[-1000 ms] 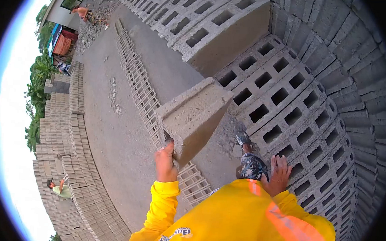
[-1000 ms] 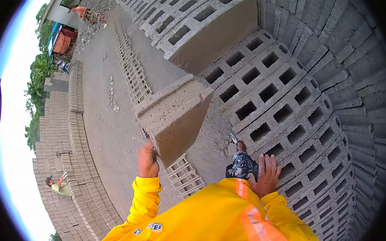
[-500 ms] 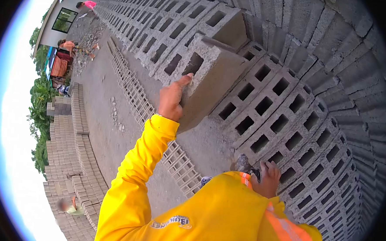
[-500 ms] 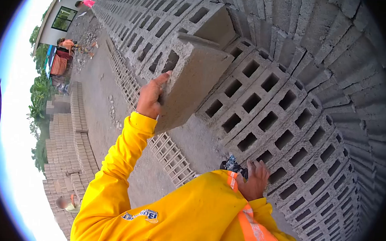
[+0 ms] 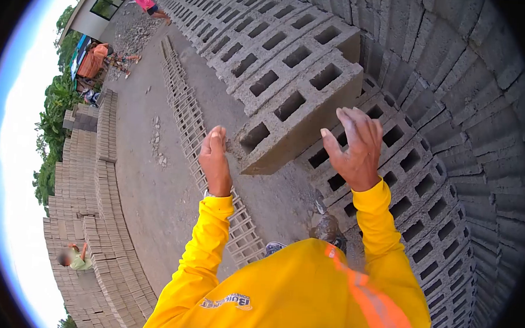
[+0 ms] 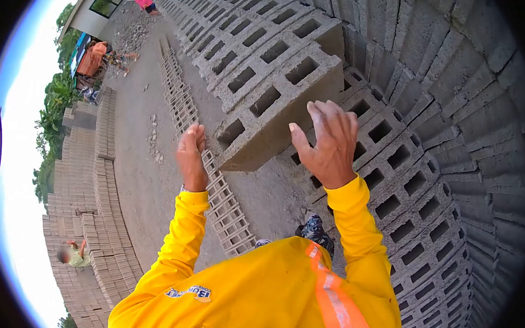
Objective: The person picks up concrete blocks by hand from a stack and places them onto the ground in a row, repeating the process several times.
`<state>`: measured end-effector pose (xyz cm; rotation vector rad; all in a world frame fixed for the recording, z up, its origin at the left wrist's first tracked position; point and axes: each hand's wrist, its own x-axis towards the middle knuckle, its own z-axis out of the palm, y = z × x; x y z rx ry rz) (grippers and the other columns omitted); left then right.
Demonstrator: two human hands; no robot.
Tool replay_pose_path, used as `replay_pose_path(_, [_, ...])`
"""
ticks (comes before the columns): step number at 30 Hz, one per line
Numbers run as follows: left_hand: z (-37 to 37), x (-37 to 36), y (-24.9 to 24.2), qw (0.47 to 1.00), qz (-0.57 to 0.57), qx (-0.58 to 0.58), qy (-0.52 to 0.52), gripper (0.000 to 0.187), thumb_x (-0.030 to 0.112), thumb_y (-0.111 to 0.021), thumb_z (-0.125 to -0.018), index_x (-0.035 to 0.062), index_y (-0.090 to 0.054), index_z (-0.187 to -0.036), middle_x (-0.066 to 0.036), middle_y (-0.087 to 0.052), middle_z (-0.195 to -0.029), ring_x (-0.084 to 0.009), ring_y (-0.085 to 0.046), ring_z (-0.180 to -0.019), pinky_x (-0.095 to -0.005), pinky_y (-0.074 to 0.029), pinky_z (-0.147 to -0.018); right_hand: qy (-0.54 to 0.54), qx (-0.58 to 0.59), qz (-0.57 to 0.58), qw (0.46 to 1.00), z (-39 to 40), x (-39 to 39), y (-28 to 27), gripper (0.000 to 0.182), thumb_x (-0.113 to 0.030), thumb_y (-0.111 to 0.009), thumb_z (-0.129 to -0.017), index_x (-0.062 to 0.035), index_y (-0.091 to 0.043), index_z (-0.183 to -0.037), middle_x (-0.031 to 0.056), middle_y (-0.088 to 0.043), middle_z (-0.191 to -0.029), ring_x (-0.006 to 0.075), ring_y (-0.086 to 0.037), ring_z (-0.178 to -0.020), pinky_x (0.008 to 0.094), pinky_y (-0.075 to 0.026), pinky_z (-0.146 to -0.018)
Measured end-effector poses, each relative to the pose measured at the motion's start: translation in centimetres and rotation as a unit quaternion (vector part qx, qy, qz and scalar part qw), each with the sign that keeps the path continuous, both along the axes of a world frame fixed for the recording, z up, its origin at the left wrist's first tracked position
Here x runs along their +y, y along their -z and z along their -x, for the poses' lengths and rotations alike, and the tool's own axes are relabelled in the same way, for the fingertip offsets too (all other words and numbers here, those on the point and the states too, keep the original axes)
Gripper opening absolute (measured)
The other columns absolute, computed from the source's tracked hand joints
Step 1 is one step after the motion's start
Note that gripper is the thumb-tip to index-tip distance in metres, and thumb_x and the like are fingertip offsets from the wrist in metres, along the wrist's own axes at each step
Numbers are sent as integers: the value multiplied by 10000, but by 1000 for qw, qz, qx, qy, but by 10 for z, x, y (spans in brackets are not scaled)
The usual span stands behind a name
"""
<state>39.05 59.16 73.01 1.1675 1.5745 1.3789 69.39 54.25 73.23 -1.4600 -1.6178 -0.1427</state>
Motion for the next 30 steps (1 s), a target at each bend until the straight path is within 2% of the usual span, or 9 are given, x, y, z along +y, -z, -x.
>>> replay_pose_path(4, [30,-23,90,941,219,-191,-172,559,491,-466,-969,78,-546,-1337,-138,-556,-1358,-346,-475,-1295,-451,-339,-1090,24,-160,107,981,21,79,-10,538,-474,-670,-832,-3,-673,-1091,192,-650,-1117,344,-585,-1088,516,-310,-1051])
replay_pose_path(6, [47,-26,145,917,230,-304,-118,539,479,-448,-985,161,-480,-1420,-117,-473,-1469,-364,-421,-1343,-644,-331,-1032,3,-205,233,951,26,109,-6,568,-507,-667,-818,24,-699,-1019,227,-677,-1050,348,-599,-1070,525,-312,-1052])
replay_pose_path(8, [69,-28,216,968,205,-80,124,532,486,-482,-970,138,-533,-1370,-93,-534,-1413,-292,-464,-1321,-471,-347,-1082,-28,-161,265,950,20,122,-7,509,-485,-690,-784,8,-718,-906,234,-689,-917,352,-628,-987,521,-320,-1052])
replay_pose_path(10, [64,-22,230,936,147,176,267,510,461,-525,-952,128,-573,-1335,-101,-565,-1385,-274,-489,-1311,-412,-371,-1091,-56,-114,278,952,14,134,-2,456,-456,-702,-758,-3,-718,-799,230,-692,-816,354,-648,-902,515,-330,-1053])
replay_pose_path(12, [63,-16,230,840,66,444,306,472,405,-577,-933,130,-598,-1316,-141,-567,-1385,-309,-496,-1313,-468,-403,-1058,-76,-62,274,957,8,141,9,413,-421,-705,-739,-9,-700,-700,214,-686,-747,353,-657,-815,508,-343,-1053])
replay_pose_path(13, [44,-24,207,829,65,481,279,398,339,-535,-967,118,-628,-1283,-114,-632,-1299,-299,-576,-1220,-389,-421,-1070,-72,-49,227,970,9,139,14,386,-391,-704,-721,-17,-671,-629,208,-672,-704,352,-653,-751,507,-378,-1026])
replay_pose_path(15, [37,-29,197,824,32,505,254,427,317,-618,-920,105,-621,-1291,-128,-622,-1311,-298,-548,-1256,-382,-412,-1070,-77,-43,227,970,4,141,16,391,-396,-709,-715,-14,-673,-638,209,-668,-701,352,-650,-746,499,-396,-1005])
replay_pose_path(20, [4,-18,210,810,-6,537,233,424,275,-665,-893,91,-634,-1274,-128,-647,-1269,-301,-580,-1218,-399,-439,-1036,-63,-39,234,969,-34,155,10,407,-415,-723,-696,-14,-673,-648,206,-663,-691,354,-651,-731,505,-416,-985])
replay_pose_path(30, [-43,19,189,869,72,412,264,454,166,-772,-801,71,-650,-1228,-135,-666,-1231,-290,-611,-1162,-369,-475,-983,-18,-62,221,973,-78,183,9,410,-409,-672,-729,-1,-678,-700,192,-671,-699,347,-649,-703,477,-445,-949])
